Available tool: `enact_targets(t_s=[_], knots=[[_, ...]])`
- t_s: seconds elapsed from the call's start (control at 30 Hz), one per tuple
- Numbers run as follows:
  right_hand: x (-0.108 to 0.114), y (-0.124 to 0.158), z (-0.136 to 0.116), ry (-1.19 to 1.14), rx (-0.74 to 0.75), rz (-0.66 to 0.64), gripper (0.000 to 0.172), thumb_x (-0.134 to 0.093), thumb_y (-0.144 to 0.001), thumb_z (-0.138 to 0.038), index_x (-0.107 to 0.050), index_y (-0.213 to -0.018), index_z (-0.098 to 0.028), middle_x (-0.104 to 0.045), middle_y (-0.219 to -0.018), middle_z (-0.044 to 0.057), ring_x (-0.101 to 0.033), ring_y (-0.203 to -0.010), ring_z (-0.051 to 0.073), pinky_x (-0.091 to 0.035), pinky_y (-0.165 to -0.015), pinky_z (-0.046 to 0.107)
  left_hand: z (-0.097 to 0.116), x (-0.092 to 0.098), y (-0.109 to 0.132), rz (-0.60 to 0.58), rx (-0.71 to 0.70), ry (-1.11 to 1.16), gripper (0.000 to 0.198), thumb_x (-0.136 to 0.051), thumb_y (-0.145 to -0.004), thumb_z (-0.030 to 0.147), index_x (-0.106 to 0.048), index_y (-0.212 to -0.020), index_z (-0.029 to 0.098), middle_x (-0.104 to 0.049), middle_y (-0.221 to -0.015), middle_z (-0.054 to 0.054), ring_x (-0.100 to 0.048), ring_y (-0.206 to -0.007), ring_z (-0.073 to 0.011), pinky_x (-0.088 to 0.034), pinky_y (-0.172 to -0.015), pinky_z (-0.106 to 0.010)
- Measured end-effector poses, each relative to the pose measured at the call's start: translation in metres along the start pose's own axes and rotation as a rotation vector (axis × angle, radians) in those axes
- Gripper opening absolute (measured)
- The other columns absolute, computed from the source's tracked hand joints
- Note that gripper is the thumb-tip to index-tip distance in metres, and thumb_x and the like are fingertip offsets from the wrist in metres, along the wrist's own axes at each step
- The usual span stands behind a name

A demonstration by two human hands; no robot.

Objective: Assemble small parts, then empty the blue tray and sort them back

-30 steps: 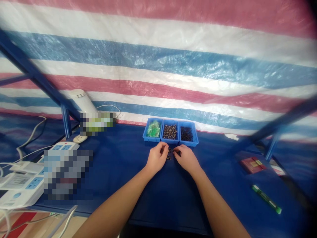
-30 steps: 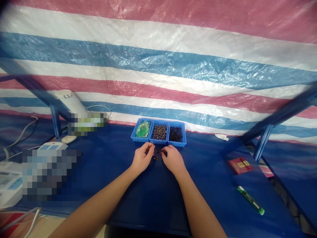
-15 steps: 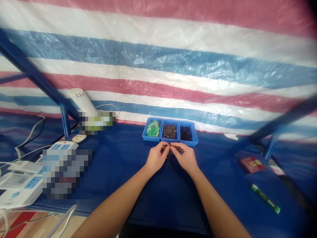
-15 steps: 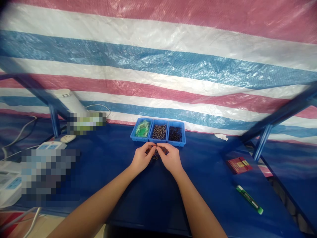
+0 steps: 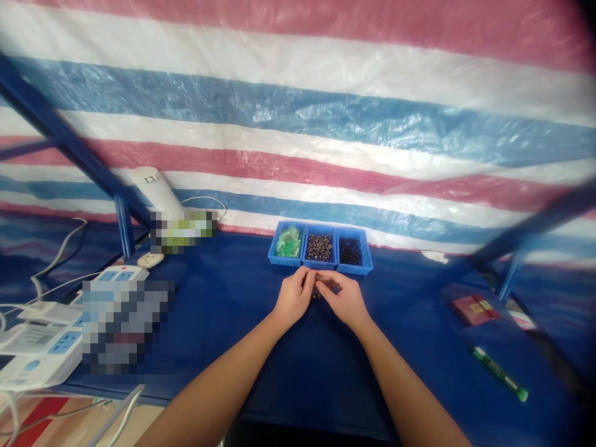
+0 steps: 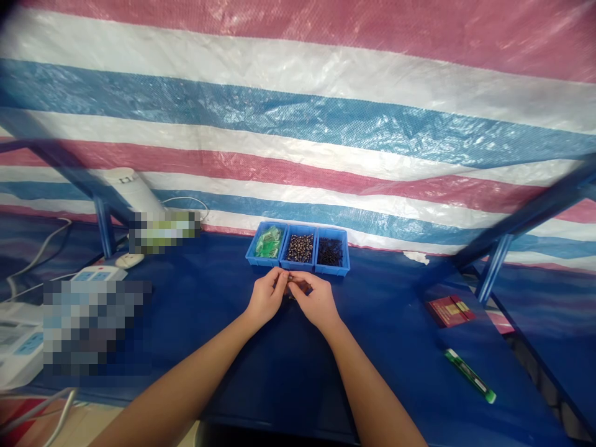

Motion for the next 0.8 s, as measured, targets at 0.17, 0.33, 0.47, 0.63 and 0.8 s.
enact_targets(t_s=[0.17, 0.33, 0.47, 0.63, 0.8], knots=[[0.0016, -0.0003, 0.0006, 0.038, 0.013, 0.041, 0.022, -0.061, -0.086, -0.031, -0.073, -0.102, -0.022, -0.075, -0.097, 0.005, -0.070, -0.083, 0.021, -0.058, -0.075, 0.033, 0.0001, 0.0001, -0.0001, -0.022, 0.009, 0.024, 0.035, -0.043, -0.096, 0.042, -0.058, -0.076, 0.017, -0.059, -0.063, 0.003, -0.055, -0.058, -0.0105, -0.040, -0.057, -0.021], [0.0026, -0.0004, 0.0012, 0.050, 0.038, 0.050, 0.022, -0.062, -0.085, -0.029, -0.073, -0.102, -0.021, -0.075, -0.097, 0.006, -0.070, -0.083, 0.021, -0.058, -0.076, 0.033, 0.0052, 0.0002, 0.0013, -0.040, 0.003, 0.065, 0.027, -0.045, -0.096, 0.042, -0.059, -0.090, 0.019, -0.062, -0.069, 0.003, -0.058, -0.062, -0.0110, -0.042, -0.060, -0.021], [0.0003, 0.0009, -0.0017, 0.046, 0.023, 0.002, 0.025, -0.060, -0.085, -0.028, -0.071, -0.107, -0.022, -0.075, -0.095, 0.005, -0.070, -0.081, 0.020, -0.058, -0.075, 0.033, 0.0036, 0.0000, 0.0012, -0.021, 0.008, 0.064, 0.033, -0.042, -0.096, 0.043, -0.060, -0.084, 0.018, -0.062, -0.066, 0.002, -0.057, -0.060, -0.0112, -0.041, -0.059, -0.021], [-0.0032, 0.0027, -0.0030, 0.045, 0.036, -0.019, 0.024, -0.063, -0.084, -0.027, -0.072, -0.105, -0.023, -0.075, -0.092, 0.004, -0.070, -0.078, 0.020, -0.058, -0.073, 0.032, -0.0021, 0.0002, -0.0008, 0.012, 0.036, 0.085, 0.044, -0.042, -0.095, 0.047, -0.054, -0.066, 0.017, -0.055, -0.057, 0.002, -0.049, -0.053, -0.0101, -0.035, -0.052, -0.021], [-0.0018, 0.0022, -0.0022, 0.063, 0.034, 0.015, 0.023, -0.061, -0.086, -0.030, -0.073, -0.104, -0.022, -0.075, -0.096, 0.005, -0.070, -0.080, 0.020, -0.058, -0.075, 0.033, 0.0001, 0.0008, -0.0010, -0.003, 0.047, 0.149, 0.041, -0.042, -0.095, 0.049, -0.055, -0.072, 0.017, -0.057, -0.062, 0.002, -0.051, -0.058, -0.0111, -0.039, -0.057, -0.021]])
Point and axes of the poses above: each hand's wrist, its own y-axis away from the middle knuckle, its own x-axis out of the back of the hand, z = x × y, the point moved 2 cm from there along -y, towards the middle knuckle
